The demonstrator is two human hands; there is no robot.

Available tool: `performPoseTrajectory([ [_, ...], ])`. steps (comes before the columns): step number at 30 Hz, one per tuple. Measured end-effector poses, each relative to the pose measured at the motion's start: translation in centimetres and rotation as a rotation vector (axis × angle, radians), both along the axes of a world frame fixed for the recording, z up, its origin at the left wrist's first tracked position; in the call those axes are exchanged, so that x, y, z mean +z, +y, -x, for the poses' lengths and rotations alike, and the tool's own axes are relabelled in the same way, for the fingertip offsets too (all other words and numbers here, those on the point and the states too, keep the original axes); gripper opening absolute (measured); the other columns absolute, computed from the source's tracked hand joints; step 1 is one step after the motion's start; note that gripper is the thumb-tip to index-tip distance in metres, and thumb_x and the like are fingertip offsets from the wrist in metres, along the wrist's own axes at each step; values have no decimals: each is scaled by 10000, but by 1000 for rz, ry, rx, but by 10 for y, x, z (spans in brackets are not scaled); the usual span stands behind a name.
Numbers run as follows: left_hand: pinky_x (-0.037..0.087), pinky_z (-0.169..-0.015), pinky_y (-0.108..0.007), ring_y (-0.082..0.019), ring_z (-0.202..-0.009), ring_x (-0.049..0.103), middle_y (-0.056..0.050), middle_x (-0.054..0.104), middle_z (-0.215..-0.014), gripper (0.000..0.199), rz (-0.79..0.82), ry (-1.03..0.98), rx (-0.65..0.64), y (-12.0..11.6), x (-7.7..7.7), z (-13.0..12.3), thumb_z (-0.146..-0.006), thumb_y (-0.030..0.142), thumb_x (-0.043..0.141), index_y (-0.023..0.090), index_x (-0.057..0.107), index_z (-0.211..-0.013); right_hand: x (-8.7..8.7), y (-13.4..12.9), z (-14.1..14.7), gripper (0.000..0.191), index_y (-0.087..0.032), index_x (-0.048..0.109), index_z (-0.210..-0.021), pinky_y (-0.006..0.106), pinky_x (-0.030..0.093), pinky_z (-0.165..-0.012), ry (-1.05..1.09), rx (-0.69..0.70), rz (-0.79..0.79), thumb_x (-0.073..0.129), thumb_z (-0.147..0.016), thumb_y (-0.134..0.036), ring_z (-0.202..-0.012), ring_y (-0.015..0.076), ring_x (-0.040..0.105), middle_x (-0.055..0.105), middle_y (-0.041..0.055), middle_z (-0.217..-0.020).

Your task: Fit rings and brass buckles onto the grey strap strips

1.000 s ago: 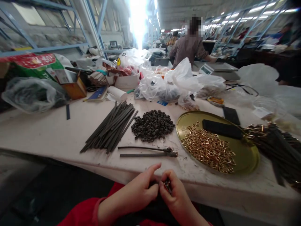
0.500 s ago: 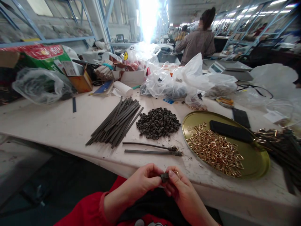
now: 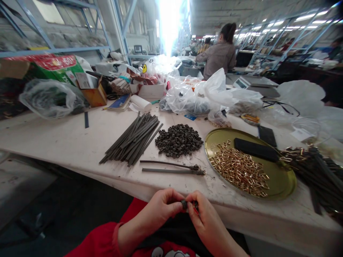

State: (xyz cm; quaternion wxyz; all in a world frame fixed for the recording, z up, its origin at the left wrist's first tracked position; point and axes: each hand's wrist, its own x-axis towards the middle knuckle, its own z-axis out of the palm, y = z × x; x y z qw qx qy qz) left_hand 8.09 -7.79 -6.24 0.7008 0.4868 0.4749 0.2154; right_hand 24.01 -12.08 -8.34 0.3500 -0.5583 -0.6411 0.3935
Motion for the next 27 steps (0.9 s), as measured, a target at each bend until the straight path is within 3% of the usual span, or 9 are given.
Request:
performPoseTrajectory([
  [5, 358, -536, -196, -98, -574, 478, 11, 617, -700, 243, -76, 107, -209, 0, 9, 6, -705, 258, 561, 118, 638, -887, 3, -6, -3, 150, -217, 503, -900, 259, 489, -646, 35, -6, -54, 364, -897, -275, -729, 162, 589, 601, 27, -795],
  [8, 322, -498, -191, -96, -532, 456, 10, 606, -639, 250, -160, 237, -351, 0, 16, 11, -779, 316, 500, 119, 655, -789, 3, -8, -4, 186, -222, 518, -1000, 268, 502, -715, 75, -28, -28, 386, -899, -304, -840, 176, 610, 638, 46, -914],
  [11, 322, -517, -194, -109, -558, 490, 5, 607, -622, 298, -318, 344, -398, 0, 21, 8, -832, 310, 444, 133, 648, -708, 1, -8, -4, 201, -220, 529, -1021, 280, 502, -741, 96, 0, -23, 394, -897, -302, -869, 186, 612, 646, 53, -931],
  [16, 355, -570, -199, -139, -649, 554, -13, 650, -735, 258, -515, 386, -489, 8, 30, -9, -864, 289, 424, 165, 651, -871, 0, -5, -6, 196, -218, 536, -970, 268, 499, -732, 151, -25, -78, 379, -899, -312, -826, 175, 614, 643, 48, -888],
  [21, 341, -549, -226, -163, -653, 563, -19, 656, -740, 233, -701, 661, -563, 31, 39, -12, -869, 282, 430, 185, 636, -815, -1, 12, -21, 273, -224, 488, -1091, 265, 511, -702, 114, -71, -54, 369, -900, -379, -828, 173, 618, 636, 44, -921],
  [24, 382, -591, -244, -181, -711, 580, -24, 652, -797, 181, -843, 789, -512, 49, 23, -18, -858, 317, 484, 188, 611, -858, -15, 33, -35, 269, -221, 545, -941, 293, 501, -663, -80, -124, -143, 323, -916, -370, -768, 185, 611, 630, 44, -821],
  [27, 417, -671, -259, -179, -797, 575, -32, 628, -883, 113, -1079, 839, -429, 65, -15, -33, -855, 268, 521, 187, 583, -904, -39, 56, -52, 347, -188, 580, -883, 366, 484, -668, -427, -243, -344, 297, -915, -388, -754, 235, 601, 626, 90, -791],
])
